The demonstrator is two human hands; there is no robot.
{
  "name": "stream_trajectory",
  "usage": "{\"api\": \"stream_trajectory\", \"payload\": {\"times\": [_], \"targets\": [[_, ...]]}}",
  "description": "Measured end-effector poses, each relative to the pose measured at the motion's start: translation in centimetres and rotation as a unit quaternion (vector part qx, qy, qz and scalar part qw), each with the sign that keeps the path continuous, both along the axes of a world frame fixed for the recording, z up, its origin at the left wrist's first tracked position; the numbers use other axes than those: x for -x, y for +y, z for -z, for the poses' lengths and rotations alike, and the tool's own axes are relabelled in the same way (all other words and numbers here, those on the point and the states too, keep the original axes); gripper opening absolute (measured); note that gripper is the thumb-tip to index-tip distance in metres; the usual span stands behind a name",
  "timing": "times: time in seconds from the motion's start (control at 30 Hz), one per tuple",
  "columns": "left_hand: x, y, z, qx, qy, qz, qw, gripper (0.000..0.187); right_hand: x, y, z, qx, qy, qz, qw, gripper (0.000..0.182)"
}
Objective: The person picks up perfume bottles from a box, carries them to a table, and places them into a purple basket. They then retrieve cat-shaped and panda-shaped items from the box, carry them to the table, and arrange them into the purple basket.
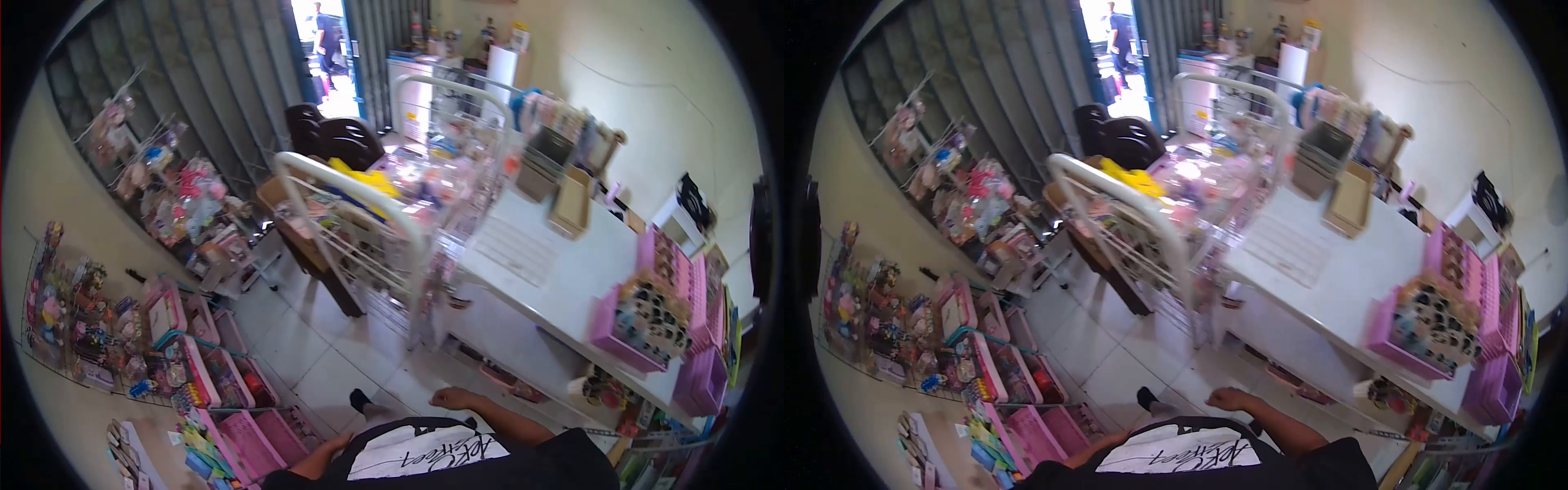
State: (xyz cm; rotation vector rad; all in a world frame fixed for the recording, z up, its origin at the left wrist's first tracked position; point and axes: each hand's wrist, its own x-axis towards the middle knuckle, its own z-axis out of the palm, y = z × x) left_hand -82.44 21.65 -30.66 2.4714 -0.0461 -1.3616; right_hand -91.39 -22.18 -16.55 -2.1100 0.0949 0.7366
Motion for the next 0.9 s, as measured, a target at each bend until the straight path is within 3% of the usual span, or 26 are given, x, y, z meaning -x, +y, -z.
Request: {"api": "stream_trajectory", "payload": {"times": [0.1, 0.13, 0.2, 0.27, 0.33, 0.4, 0.57, 0.63, 0.67, 0.73, 0.9], "targets": [[-2.9, 10.3, -1.0, 0.108, 0.085, -0.040, 0.990, 0.047, -6.1, 4.4, 5.3, 0.006, 0.042, -0.117, 0.992, 0.057], [-3.2, 13.9, 0.0, 0.158, 0.129, -0.053, 0.978, 0.044, -8.6, 6.0, 5.3, 0.006, 0.045, -0.131, 0.990, 0.057], [-4.0, 15.9, -2.7, 0.209, 0.173, -0.078, 0.959, 0.041, -14.8, 9.7, 4.7, 0.030, 0.032, -0.178, 0.983, 0.058], [-5.1, 15.7, -5.1, 0.316, 0.015, -0.323, 0.892, 0.030, -21.8, 13.0, 1.9, 0.011, 0.025, -0.214, 0.976, 0.055], [-8.3, 16.5, -5.7, 0.284, 0.058, -0.497, 0.818, 0.027, -28.4, 16.1, -2.3, -0.010, -0.059, -0.223, 0.973, 0.047], [-11.5, 15.2, -6.4, 0.220, 0.014, -0.471, 0.854, 0.035, -33.8, 18.2, -4.0, -0.037, -0.167, -0.173, 0.970, 0.039], [-20.5, 11.2, -7.7, 0.221, 0.047, -0.393, 0.891, 0.051, -45.9, 19.0, -10.9, 0.037, -0.400, -0.038, 0.915, 0.037], [-25.0, 10.2, -7.5, 0.222, 0.039, -0.242, 0.944, 0.052, -49.9, 18.2, -12.7, 0.062, -0.417, 0.017, 0.907, 0.038], [-27.4, 9.7, -7.3, 0.216, 0.041, -0.238, 0.946, 0.052, -51.8, 17.8, -13.0, 0.090, -0.436, 0.070, 0.893, 0.039], [-32.4, 8.8, -7.4, 0.196, -0.036, -0.078, 0.977, 0.052, -55.4, 16.6, -12.6, 0.123, -0.429, 0.099, 0.889, 0.042], [-47.1, 4.0, -14.0, 0.257, -0.101, 0.012, 0.961, 0.058, -60.4, 15.5, -11.4, 0.197, -0.363, 0.144, 0.899, 0.051]]}}
